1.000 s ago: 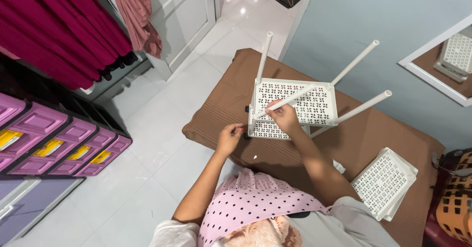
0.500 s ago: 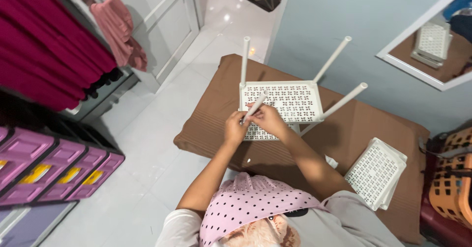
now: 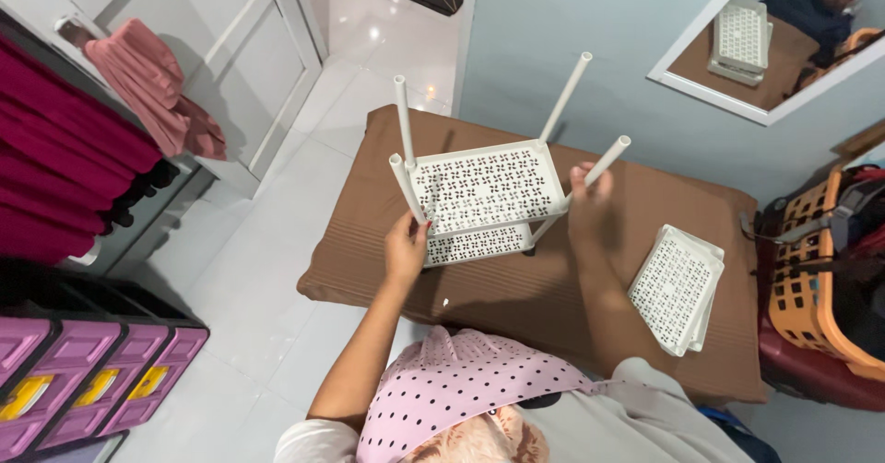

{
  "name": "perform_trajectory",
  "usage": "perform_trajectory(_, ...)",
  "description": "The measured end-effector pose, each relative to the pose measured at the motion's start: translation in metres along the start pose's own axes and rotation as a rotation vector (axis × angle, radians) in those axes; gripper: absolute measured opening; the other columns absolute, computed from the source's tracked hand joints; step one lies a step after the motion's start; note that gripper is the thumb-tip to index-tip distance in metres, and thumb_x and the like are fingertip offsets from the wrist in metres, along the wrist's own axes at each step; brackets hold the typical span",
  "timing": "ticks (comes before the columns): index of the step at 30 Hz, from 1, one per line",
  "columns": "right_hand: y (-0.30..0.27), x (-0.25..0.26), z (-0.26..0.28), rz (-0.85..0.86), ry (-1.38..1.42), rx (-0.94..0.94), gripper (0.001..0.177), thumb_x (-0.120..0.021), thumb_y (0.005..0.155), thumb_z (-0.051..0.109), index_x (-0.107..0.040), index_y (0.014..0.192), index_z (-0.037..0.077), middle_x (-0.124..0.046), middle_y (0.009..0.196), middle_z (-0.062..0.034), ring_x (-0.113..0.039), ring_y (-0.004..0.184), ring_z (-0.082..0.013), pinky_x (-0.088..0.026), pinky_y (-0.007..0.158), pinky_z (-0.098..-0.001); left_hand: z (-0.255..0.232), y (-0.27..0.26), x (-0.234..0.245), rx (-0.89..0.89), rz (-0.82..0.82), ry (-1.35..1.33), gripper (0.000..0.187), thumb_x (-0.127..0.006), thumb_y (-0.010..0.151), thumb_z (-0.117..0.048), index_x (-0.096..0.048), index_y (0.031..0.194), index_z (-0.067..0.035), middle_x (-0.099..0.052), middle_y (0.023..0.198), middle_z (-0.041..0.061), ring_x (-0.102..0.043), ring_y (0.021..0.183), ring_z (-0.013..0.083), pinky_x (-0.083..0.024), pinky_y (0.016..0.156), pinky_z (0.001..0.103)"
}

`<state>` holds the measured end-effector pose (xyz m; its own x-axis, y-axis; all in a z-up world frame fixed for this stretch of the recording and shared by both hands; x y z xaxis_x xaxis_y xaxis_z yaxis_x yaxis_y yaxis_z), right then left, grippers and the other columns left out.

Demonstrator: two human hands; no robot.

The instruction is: The person assembles a white plastic three-tier storage rack. They insert four vertical support poles into the bottom tray, place a middle tray onto the poles, and then place the top tray onto the poles, completing the assembly.

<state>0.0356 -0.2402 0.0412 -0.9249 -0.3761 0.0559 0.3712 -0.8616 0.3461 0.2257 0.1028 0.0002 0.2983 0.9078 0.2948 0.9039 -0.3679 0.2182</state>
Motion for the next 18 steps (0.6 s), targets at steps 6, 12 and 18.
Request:
perform_trajectory(6, 0.015, -0.019, -0.044, 0.062, 0.171, -0.036, 0.044, -0.06, 0.11, 0.036, -0.049, 0.075, 0.011, -0.049, 0.063, 0.0027, -0.044, 0.058, -0.0076, -0.037, 0.055, -0.0265, -0.001, -0.007, -0.005, -0.016, -0.039, 0.088, 0.026, -0.071, 0.093, -0.008, -0.068, 0.118, 0.0, -0.075, 0.103, 0.02, -0.075, 0.091, 0.0285, -0.058, 0.08, 0.037)
perform_trajectory(12, 0.026, -0.025, -0.045, 0.229, 0.156, -0.063, 0.05, -0.058, 0.107, 0.03, -0.046, 0.062, 0.012, -0.047, 0.056, 0.0029, -0.042, 0.052, -0.0075, -0.035, 0.051, -0.026, 0.004, -0.007, -0.004, -0.01, -0.09, 0.027, 0.026, -0.069, 0.094, -0.007, -0.067, 0.119, 0.0, -0.076, 0.101, 0.018, -0.076, 0.092, 0.0256, -0.058, 0.08, 0.036)
perform_trajectory(18, 0.03, -0.036, -0.053, 0.518, 0.41, -0.2, 0.047, -0.058, 0.106, 0.023, -0.042, 0.063, 0.014, -0.039, 0.055, 0.0046, -0.034, 0.048, -0.0073, -0.028, 0.048, -0.026, 0.022, -0.009, 0.005, 0.028, -0.144, -0.026, 0.023, -0.068, 0.095, -0.005, -0.068, 0.117, -0.001, -0.075, 0.098, 0.014, -0.073, 0.089, 0.0212, -0.057, 0.08, 0.034)
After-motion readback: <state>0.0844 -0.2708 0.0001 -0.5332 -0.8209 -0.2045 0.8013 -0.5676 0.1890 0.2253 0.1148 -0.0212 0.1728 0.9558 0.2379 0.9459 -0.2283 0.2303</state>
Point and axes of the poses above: each hand's wrist, its own y-axis towards the middle knuckle, its own x-axis out of the back of the hand, z = x × y, the point moved 8 cm from there along y, towards the middle knuckle
